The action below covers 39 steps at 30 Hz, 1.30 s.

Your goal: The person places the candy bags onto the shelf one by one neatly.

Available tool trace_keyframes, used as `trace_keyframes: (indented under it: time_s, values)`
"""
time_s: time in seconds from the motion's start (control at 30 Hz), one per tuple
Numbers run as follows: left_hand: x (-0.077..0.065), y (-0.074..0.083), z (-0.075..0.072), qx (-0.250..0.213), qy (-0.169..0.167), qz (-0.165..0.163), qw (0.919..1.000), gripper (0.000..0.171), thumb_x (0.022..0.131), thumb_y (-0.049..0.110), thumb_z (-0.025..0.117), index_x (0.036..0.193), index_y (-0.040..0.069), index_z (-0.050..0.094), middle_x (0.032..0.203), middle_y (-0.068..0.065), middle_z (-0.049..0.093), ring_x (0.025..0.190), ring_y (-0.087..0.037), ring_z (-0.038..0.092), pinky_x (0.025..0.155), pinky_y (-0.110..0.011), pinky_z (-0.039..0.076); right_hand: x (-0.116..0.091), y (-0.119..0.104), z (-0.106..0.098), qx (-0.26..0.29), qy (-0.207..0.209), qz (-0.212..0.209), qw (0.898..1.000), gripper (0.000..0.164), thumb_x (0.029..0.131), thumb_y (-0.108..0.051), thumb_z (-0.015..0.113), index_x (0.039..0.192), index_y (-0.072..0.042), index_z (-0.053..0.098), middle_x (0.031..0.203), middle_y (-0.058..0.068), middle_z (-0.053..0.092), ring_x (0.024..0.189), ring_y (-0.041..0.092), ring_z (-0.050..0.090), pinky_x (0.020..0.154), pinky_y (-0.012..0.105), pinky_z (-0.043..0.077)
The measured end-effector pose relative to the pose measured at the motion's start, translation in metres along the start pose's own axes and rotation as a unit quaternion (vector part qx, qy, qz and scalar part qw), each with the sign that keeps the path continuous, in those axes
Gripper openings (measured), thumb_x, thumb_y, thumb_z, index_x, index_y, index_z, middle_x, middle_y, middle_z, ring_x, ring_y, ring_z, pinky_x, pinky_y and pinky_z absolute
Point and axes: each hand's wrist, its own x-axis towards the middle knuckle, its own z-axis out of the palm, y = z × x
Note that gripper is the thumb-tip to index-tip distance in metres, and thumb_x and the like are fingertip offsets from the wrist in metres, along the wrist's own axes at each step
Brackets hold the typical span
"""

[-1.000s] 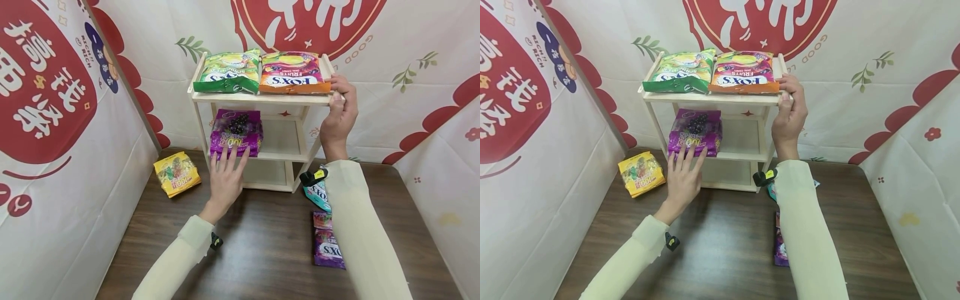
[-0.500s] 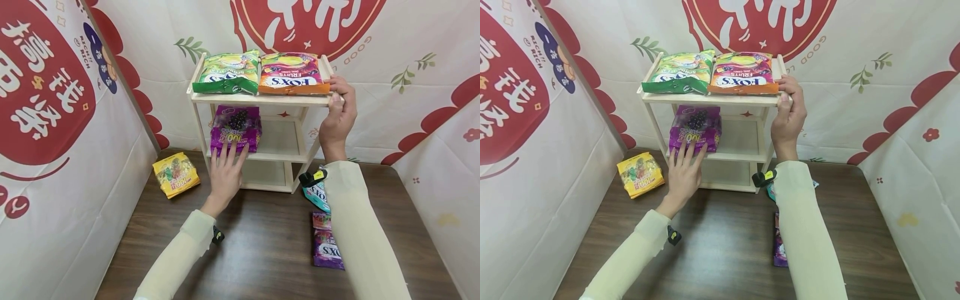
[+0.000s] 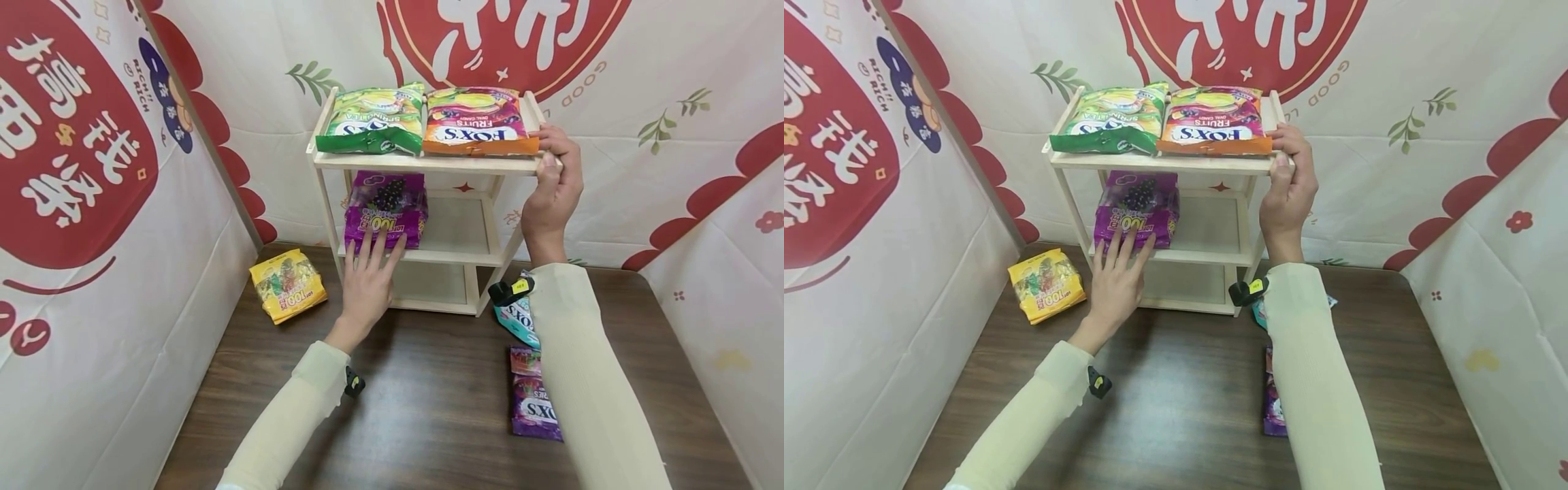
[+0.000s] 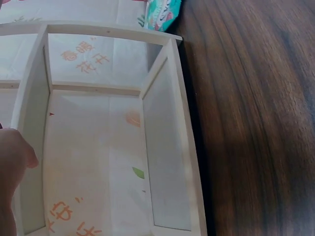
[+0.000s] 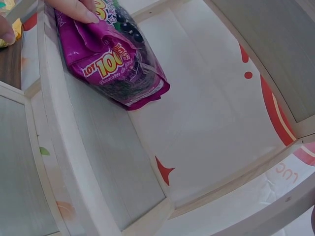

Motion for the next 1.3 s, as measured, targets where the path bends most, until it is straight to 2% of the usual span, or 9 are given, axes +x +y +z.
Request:
trace_keyframes:
  time_s: [0.17,0.4,0.67,0.93,1.07,1.3]
  values:
    - [0.0,0.001,-0.003,-0.016,0.01,0.001,0.9998,0.074,0.084,0.015,0.062,0.15,0.024,0.031,0.154,-0.013,0.026,0.143,-0.033,0.015,0.112,-0.055,0.013,-0.001,0.0,0.0,0.0,0.0,0.001,1.0,0.027,0.084,-0.014,0.039,0.098,-0.002,0.058,0.116,0.034,0.053,0.123,0.022,0.048,0.107,0.033,0.033]
    - [-0.005,0.001,-0.011,-0.047,0.037,0.021,0.998,0.064,0.083,0.013,0.061,0.144,0.02,0.043,0.15,-0.015,0.034,0.139,-0.035,0.024,0.111,-0.056,0.017,-0.001,0.0,0.001,0.002,0.003,-0.002,1.0,0.027,0.083,-0.014,0.038,0.097,-0.003,0.059,0.115,0.033,0.053,0.122,0.022,0.048,0.107,0.033,0.033]
    - [-0.018,-0.004,-0.02,-0.057,0.058,0.064,0.9947,0.058,0.082,0.013,0.062,0.139,0.018,0.051,0.14,-0.015,0.046,0.131,-0.035,0.038,0.109,-0.054,0.026,-0.001,0.0,0.001,-0.002,0.002,-0.001,1.0,0.027,0.083,-0.015,0.038,0.097,-0.005,0.058,0.115,0.034,0.053,0.121,0.022,0.049,0.107,0.032,0.033]
    - [-0.036,-0.012,-0.017,-0.102,0.06,0.095,0.9884,0.058,0.079,0.006,0.063,0.136,0.014,0.054,0.138,-0.017,0.048,0.13,-0.036,0.039,0.109,-0.049,0.029,-0.002,0.001,0.001,-0.001,0.001,0.005,1.0,0.026,0.083,-0.014,0.038,0.097,-0.008,0.059,0.116,0.033,0.053,0.121,0.02,0.049,0.107,0.032,0.033]
    - [-0.051,-0.019,-0.013,-0.109,0.047,0.091,0.9888,0.06,0.078,0.006,0.064,0.137,0.016,0.053,0.139,-0.015,0.047,0.13,-0.034,0.04,0.108,-0.048,0.03,-0.002,0.001,0.002,0.002,-0.001,0.006,1.0,0.026,0.083,-0.014,0.038,0.097,-0.007,0.059,0.117,0.033,0.053,0.122,0.02,0.049,0.107,0.032,0.033]
    - [-0.074,-0.035,-0.006,-0.109,0.038,0.046,0.9923,0.062,0.076,0.006,0.067,0.136,0.016,0.054,0.137,-0.017,0.048,0.128,-0.036,0.042,0.108,-0.049,0.03,-0.001,-0.001,0.002,0.0,0.001,0.007,1.0,0.026,0.083,-0.014,0.038,0.097,-0.01,0.059,0.116,0.03,0.054,0.122,0.02,0.049,0.107,0.031,0.033]
